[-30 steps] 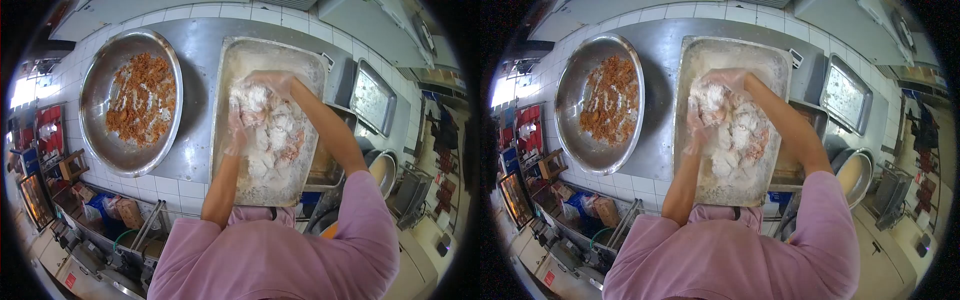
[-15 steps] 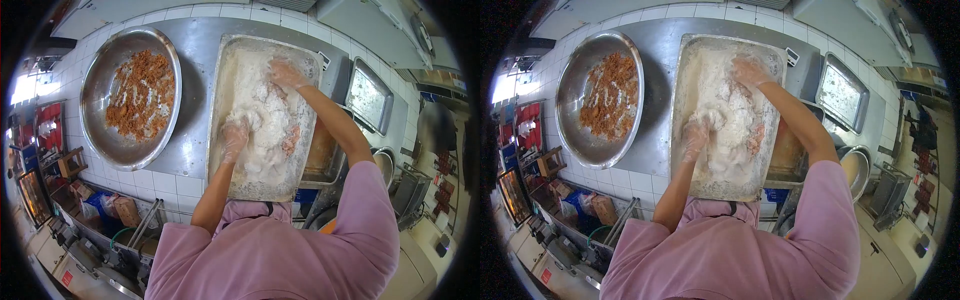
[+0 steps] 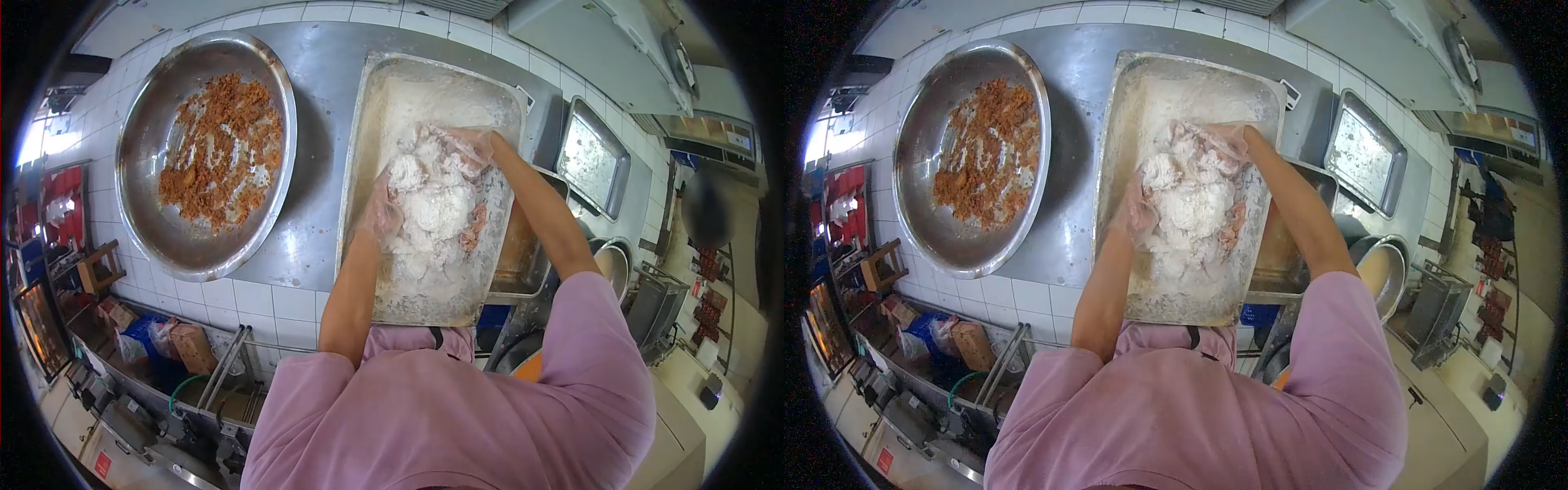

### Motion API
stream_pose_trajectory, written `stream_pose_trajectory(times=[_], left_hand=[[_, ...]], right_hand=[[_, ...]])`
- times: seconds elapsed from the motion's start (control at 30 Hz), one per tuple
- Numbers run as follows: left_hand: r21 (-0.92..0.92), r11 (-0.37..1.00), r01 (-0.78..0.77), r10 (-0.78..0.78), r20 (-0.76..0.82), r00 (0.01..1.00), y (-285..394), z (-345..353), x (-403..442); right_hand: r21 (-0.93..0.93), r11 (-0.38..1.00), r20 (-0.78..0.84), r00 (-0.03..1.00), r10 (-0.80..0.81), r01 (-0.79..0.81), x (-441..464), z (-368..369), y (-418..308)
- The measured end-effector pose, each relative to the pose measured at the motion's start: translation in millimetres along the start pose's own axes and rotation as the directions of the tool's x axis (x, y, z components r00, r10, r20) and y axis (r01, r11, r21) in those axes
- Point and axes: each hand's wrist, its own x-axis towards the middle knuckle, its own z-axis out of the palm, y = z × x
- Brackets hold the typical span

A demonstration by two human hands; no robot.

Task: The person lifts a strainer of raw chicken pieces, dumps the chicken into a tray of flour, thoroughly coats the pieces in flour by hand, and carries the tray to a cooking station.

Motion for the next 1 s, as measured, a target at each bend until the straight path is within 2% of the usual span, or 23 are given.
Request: stream_pose_trajectory(times=[0.03,0.07,0.13,0.2,0.27,0.3,0.33,0.4,0.47,0.57,0.63,0.67,0.73,0.77,0.87,0.9,0.97,1.0], left_hand=[[-0.008,1.000,-0.007,0.007,0.032,0.999,16,12,-3],[-0.066,0.998,0.020,-0.020,-0.001,1.000,29,23,-6],[-0.218,0.971,0.095,-0.111,-0.064,0.992,27,25,2],[-0.393,0.900,0.188,-0.251,-0.115,0.961,9,11,16],[-0.179,0.951,0.250,-0.278,-0.154,0.948,67,59,-19],[0.055,0.978,0.199,-0.178,-0.266,0.947,42,55,-6],[0.293,0.937,0.192,-0.073,-0.371,0.926,17,52,7],[0.574,0.770,0.278,-0.079,-0.346,0.935,65,68,-14],[0.668,0.672,0.319,-0.105,-0.341,0.934,83,67,-26],[0.582,0.738,0.342,-0.146,-0.356,0.923,75,51,-32],[0.526,0.780,0.340,-0.160,-0.358,0.920,66,41,-29],[0.513,0.813,0.277,-0.050,-0.414,0.909,47,32,-21],[0.504,0.856,0.119,0.184,-0.511,0.839,3,11,18],[0.436,0.895,0.097,0.171,-0.535,0.827,-2,8,33],[0.219,0.974,0.056,0.091,-0.604,0.792,-17,-2,62],[0.142,0.989,0.040,0.058,-0.621,0.781,-16,-1,67],[-0.052,0.997,0.057,-0.076,-0.523,0.849,-13,0,73],[-0.159,0.981,0.110,-0.165,-0.389,0.906,8,8,70]], right_hand=[[-0.040,0.997,-0.010,0.998,-0.068,0.067,4,4,14],[-0.064,0.989,-0.023,0.991,-0.131,0.130,5,7,24],[0.052,0.988,-0.057,0.988,-0.140,0.143,-4,17,26],[0.459,0.888,-0.007,1.000,-0.015,0.017,-12,21,15],[0.457,0.888,0.015,0.999,0.041,-0.044,-28,19,0],[0.447,0.892,0.002,0.998,0.068,-0.062,-42,17,-13],[0.415,0.908,-0.045,0.995,0.085,-0.059,-70,25,-43],[0.197,0.978,-0.120,0.989,0.092,-0.067,-107,32,-80],[-0.155,0.983,-0.179,0.981,0.072,-0.101,-125,38,-91],[-0.275,0.961,-0.224,0.974,-0.040,-0.024,-112,21,-88],[-0.326,0.945,-0.426,0.895,-0.136,-0.011,-63,12,-70],[-0.351,0.936,-0.517,0.837,-0.182,-0.014,-35,9,-53],[-0.533,0.846,-0.515,0.800,-0.309,-0.017,33,-7,-17],[-0.618,0.786,-0.500,0.782,-0.372,-0.021,54,-13,-12],[-0.577,0.805,-0.458,0.871,-0.180,-0.136,51,-4,-33],[-0.589,0.805,-0.329,0.930,-0.166,-0.065,53,-3,-36],[-0.586,0.807,-0.057,0.990,-0.129,0.072,53,-6,-39],[-0.371,0.928,-0.078,0.996,-0.048,0.016,46,-4,-46]])
